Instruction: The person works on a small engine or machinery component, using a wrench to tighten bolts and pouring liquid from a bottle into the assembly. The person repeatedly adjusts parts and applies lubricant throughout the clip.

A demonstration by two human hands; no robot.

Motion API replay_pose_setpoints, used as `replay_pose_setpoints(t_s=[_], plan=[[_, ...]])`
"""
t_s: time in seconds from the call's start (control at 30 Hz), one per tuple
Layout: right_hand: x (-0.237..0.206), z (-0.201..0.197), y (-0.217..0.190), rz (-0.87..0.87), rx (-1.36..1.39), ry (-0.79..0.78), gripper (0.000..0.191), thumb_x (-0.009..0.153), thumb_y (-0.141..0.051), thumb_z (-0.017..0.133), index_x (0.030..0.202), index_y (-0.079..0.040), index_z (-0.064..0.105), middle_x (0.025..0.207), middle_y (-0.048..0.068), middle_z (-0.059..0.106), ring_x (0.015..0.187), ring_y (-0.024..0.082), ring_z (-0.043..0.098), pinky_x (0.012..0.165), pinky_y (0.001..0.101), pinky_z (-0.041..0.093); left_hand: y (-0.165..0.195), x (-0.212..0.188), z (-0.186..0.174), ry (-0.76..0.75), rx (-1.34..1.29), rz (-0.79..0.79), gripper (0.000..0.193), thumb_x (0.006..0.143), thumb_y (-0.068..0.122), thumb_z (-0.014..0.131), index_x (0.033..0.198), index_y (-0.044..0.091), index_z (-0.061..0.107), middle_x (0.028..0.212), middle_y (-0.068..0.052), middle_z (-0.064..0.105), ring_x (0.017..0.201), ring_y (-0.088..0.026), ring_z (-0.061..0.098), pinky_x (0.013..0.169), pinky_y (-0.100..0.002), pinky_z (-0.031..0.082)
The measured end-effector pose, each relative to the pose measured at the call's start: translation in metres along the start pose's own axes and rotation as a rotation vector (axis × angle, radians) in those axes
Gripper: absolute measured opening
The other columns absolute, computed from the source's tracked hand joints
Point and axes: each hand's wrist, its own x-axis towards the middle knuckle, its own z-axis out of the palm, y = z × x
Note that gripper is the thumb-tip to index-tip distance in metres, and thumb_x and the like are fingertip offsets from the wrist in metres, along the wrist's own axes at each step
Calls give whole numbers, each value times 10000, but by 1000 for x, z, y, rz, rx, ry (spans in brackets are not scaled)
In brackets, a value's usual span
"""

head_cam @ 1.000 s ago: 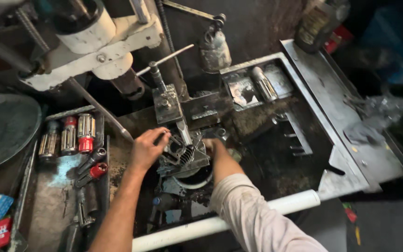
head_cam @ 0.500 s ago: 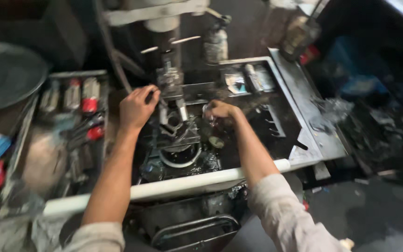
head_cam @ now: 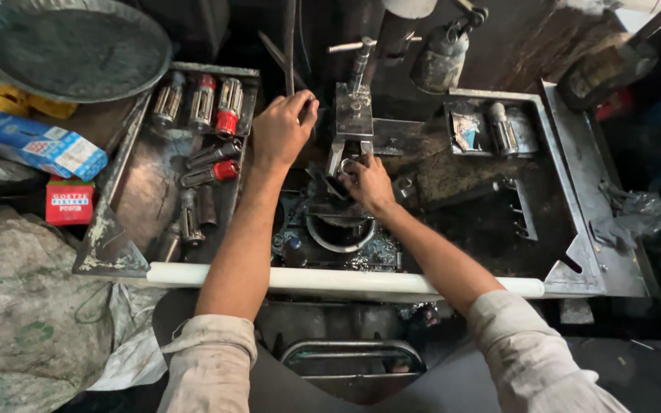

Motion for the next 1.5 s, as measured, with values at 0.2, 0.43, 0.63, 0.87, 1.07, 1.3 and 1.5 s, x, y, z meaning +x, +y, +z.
replay_pose_setpoints(t_s=[0.2,0.43,0.63,0.87,1.07,1.3,1.5], plan=[[-5,11,-6,10,-119,78,354,874,-424,756,1021,-105,800,1325,189,558,1184,366,504,998,495,419,0,-1,-1,15,-18,17,115,956,257,744,983,151,709,867,9,751,778,-206,700,644,-372,572],[-8,21,-2,45,-184,60,411,897,-512,717,1055,-141,798,1320,177,555,1206,365,490,1005,532,397,2,0,-2,-8,-19,7,119,971,256,736,979,140,714,889,25,764,789,-183,713,642,-355,582],[-9,22,-5,-31,-338,-147,634,989,-644,494,1077,-81,771,1294,197,563,1232,359,474,1035,593,339,1,-1,0,-25,-12,7,116,966,263,738,967,151,707,870,28,760,774,-183,709,638,-349,580],[-14,15,-23,-110,-383,-76,613,1009,-580,470,1099,-37,741,1301,215,593,1279,375,481,1032,589,360,10,0,-4,-57,-31,6,116,965,265,743,960,157,700,851,22,752,798,-198,714,652,-368,573],[29,-20,24,276,-82,76,462,1014,-447,503,1130,-62,731,1158,165,712,1151,366,636,991,498,493,28,1,0,-86,-206,72,124,1006,246,726,1067,140,702,965,-28,753,862,-231,719,706,-376,579],[47,-31,135,682,265,-883,435,954,-419,582,1145,-58,732,1084,199,730,1008,375,705,875,499,563,58,-21,42,-350,-311,5,155,987,226,748,1092,112,748,929,-88,737,791,-255,713,684,-377,560],[41,13,155,789,666,-914,428,942,-412,602,1158,-66,729,1079,188,731,996,362,706,865,493,571,57,-32,72,-391,-359,18,165,981,172,754,1125,93,739,960,-95,741,799,-226,723,676,-347,566]])
